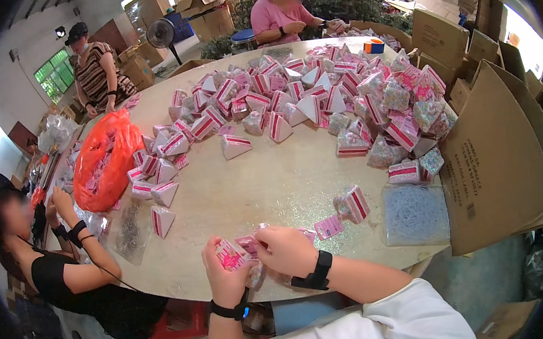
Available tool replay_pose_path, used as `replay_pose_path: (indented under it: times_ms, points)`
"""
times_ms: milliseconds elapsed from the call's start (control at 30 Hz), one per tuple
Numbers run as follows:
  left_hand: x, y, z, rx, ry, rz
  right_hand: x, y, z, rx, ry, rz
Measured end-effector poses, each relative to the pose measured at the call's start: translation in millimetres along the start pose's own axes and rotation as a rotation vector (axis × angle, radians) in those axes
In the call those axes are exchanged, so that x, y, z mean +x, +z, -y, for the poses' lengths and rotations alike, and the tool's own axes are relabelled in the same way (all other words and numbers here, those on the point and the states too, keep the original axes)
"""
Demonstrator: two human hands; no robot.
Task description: Packaging small decorative triangular items into plastic bags.
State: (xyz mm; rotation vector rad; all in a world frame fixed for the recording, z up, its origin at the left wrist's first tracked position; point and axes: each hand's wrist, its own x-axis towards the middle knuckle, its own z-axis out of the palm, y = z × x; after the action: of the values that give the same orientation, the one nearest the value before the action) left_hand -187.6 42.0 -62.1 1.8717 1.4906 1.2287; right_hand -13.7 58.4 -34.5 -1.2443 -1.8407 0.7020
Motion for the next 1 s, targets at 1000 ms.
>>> replay_pose_path:
  times_ms: [1000]
  points:
    - [1, 38, -26, -0.654, -0.181, 0.126, 2, 0, 4, -0.212, -0.113, -0.161]
